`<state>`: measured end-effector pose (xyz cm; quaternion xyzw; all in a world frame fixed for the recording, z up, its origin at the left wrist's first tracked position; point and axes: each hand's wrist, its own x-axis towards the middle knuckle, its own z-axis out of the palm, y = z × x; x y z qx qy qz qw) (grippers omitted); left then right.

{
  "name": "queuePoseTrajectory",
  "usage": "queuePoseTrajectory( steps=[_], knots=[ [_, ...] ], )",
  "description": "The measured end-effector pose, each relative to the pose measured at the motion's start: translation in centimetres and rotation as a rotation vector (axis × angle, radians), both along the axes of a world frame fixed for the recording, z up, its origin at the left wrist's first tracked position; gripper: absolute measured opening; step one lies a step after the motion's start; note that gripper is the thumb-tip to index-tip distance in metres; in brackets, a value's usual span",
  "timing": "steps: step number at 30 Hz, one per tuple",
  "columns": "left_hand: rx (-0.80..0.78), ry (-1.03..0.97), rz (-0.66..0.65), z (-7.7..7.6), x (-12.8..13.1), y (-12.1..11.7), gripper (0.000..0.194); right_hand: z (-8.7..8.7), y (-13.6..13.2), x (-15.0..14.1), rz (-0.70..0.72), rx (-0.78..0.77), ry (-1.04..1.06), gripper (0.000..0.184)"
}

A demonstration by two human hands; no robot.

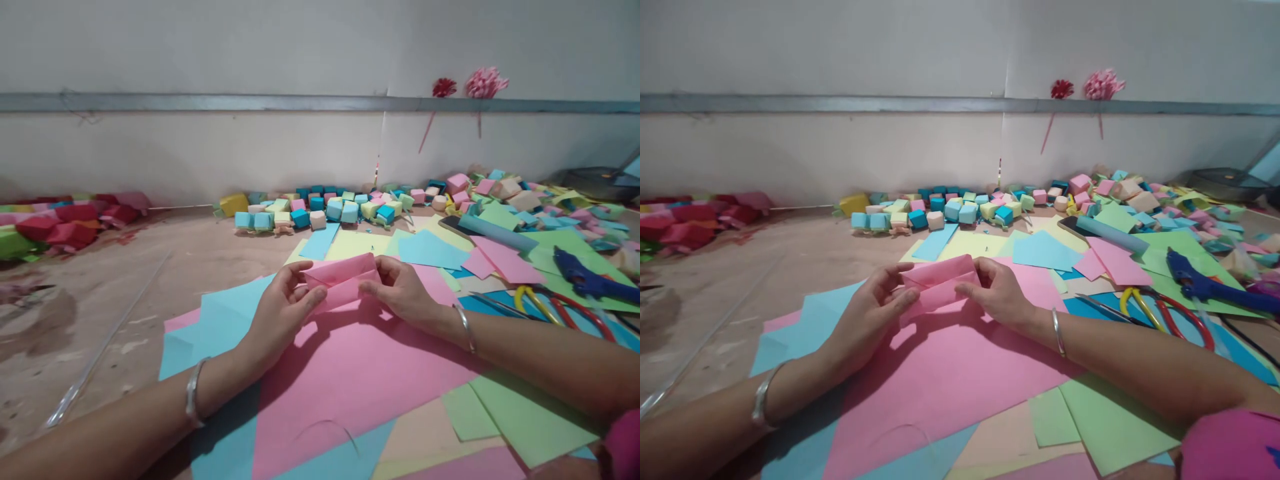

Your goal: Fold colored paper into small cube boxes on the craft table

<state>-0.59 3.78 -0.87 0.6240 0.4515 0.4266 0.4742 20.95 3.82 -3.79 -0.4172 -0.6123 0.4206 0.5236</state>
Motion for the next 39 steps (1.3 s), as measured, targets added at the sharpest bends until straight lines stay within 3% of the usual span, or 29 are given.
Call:
queuePoseTrajectory(
  steps=[6,11,15,18,24,34,39],
  knots=[
    [-0.162,-0.157,-0.165,1.0,0.3,-1.1,0.031,-0.2,-0.2,-0.4,-0.018,0.09,0.042,0.026],
    [-0.147,-0.126,-0.079,0.8,0.3,-1.0,0.026,-0.2,-0.4,-0.5,0.042,0.077,0.093,0.03],
    [-0.128,-0.103,-0.07,0.6,0.4,-0.8,0.026,-0.1,-0.6,-0.4,0.152,-0.016,0.13,0.036],
    [-0.117,-0.087,-0.063,0.6,0.4,-0.8,0.026,-0.1,-0.8,-0.4,0.178,-0.091,0.092,0.03],
    [-0.128,0.041,-0.072,1.1,0.4,-1.1,0.031,-0.3,-0.7,-0.6,0.079,-0.069,0.077,0.021],
    [-0.098,0.001,-0.079,0.9,0.3,-0.7,0.029,0.5,-1.1,-0.7,0.127,-0.084,0.09,0.022],
    [-0.073,-0.092,-0.076,0.9,0.3,-0.8,0.052,0.6,-0.9,-0.7,0.095,-0.127,0.154,0.025]
  ],
)
